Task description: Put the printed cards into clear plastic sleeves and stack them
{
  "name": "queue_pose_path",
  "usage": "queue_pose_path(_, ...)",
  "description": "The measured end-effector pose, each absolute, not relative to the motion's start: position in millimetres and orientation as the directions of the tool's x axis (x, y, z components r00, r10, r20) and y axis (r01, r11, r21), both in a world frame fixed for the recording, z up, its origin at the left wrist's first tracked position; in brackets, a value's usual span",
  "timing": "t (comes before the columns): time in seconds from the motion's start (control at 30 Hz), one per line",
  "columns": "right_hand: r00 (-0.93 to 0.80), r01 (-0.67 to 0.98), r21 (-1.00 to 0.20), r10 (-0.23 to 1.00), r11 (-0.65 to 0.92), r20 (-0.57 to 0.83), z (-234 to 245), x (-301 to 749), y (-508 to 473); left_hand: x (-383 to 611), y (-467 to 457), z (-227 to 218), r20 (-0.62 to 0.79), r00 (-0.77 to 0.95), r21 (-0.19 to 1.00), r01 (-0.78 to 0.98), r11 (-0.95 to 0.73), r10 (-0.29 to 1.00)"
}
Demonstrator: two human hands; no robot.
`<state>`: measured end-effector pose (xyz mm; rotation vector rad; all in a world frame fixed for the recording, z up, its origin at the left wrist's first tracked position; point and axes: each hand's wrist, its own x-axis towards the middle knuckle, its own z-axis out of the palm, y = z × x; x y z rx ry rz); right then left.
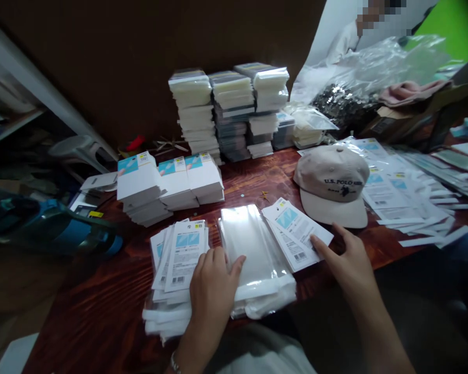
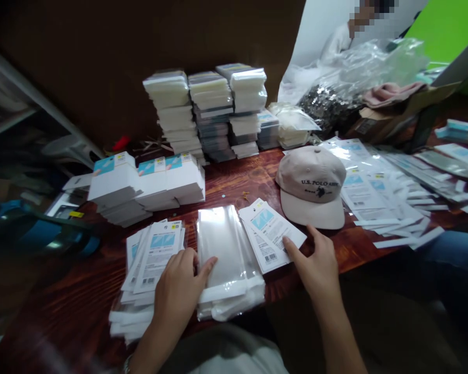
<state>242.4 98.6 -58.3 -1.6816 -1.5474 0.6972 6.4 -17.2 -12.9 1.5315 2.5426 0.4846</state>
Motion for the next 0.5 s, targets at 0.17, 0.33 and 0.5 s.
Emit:
queue_pose_path(0.17, 0.108, 0.549, -0.835, 0.994, -0.04, 0.023, -55.9, 234.7, 93.9, 5.7, -20.5, -10.1, -0.007, -0.509, 0.454, 0.765, 0.456, 0.861)
queue_pose_path(0.33, 0.231, 0.519, -0.848, 0.973, -0.106, 0.02, -42.3, 230.4, 80.6, 5.5, -25.4, -5.9, 0.058, -0.462, 0.531, 0.765, 0.364, 0.885)
queue_pose_path(0.5, 0.331, 0.263, -0.956, 0.943, -0.133, -0.04, -20.9, 233.6, 64.4, 2.7, -27.0, -3.0, 0.175, -0.481, 0.622, 0.731, 0.283, 0.859)
